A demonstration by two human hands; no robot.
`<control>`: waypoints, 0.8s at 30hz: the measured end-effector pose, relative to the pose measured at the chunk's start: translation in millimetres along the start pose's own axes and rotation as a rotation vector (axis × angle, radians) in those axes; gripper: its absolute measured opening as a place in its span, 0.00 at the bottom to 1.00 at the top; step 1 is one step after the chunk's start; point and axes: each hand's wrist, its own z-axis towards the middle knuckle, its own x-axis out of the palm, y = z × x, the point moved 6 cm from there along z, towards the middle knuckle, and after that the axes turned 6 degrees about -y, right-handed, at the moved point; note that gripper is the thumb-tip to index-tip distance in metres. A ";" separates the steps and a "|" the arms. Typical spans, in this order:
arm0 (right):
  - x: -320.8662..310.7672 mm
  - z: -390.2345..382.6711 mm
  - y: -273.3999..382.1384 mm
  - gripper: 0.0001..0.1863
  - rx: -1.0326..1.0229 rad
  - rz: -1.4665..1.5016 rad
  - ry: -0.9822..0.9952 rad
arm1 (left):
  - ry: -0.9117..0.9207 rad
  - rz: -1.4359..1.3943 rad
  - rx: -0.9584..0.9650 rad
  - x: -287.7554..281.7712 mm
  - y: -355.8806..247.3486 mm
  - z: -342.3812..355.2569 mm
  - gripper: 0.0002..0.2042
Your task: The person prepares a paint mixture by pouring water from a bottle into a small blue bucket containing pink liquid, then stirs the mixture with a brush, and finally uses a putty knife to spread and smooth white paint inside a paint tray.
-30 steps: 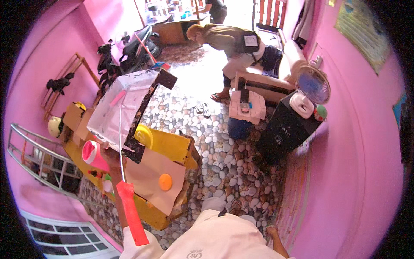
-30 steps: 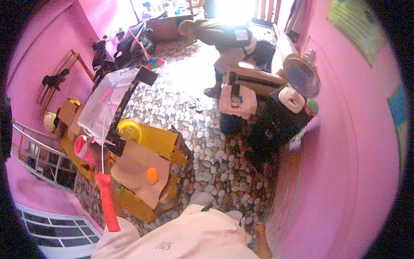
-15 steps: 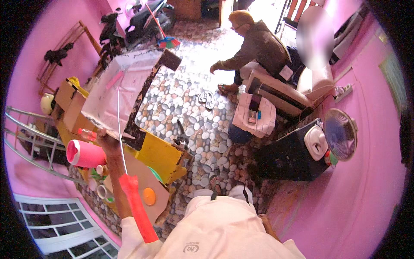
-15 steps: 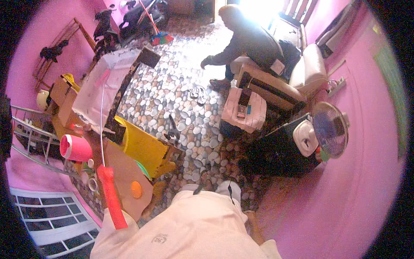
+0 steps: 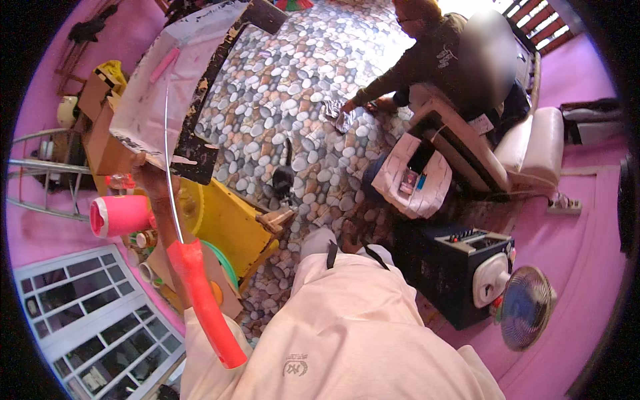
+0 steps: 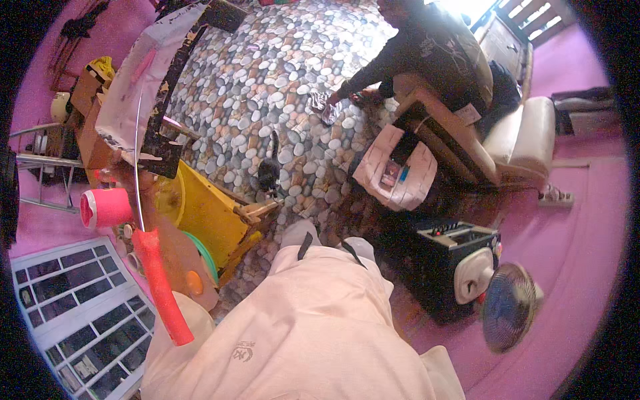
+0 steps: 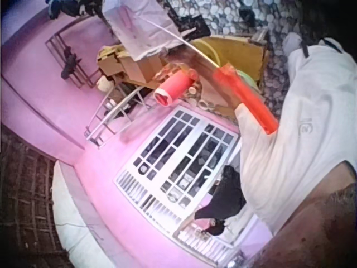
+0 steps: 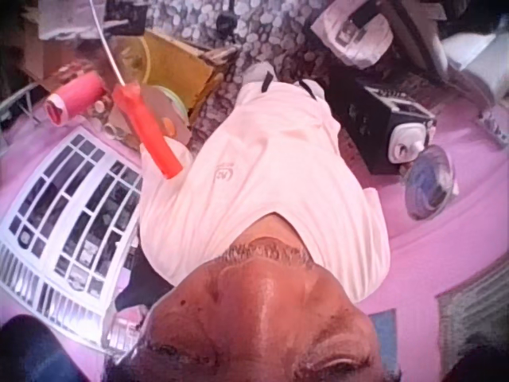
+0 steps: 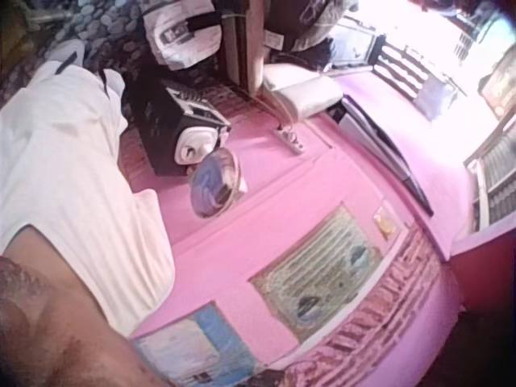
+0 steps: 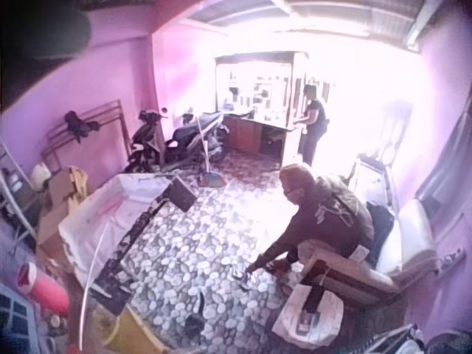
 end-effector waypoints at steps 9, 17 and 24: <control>-17.0 106.8 151.7 0.12 -0.050 -0.010 0.051 | -0.081 -0.182 -0.086 24.2 40.5 70.6 0.09; 0.7 174.9 279.1 0.12 -0.061 -0.200 0.065 | -0.113 -0.281 -0.151 80.9 80.7 204.2 0.06; 21.8 234.1 414.7 0.12 -0.063 -0.148 0.019 | -0.071 -0.294 -0.242 167.0 104.5 328.5 0.05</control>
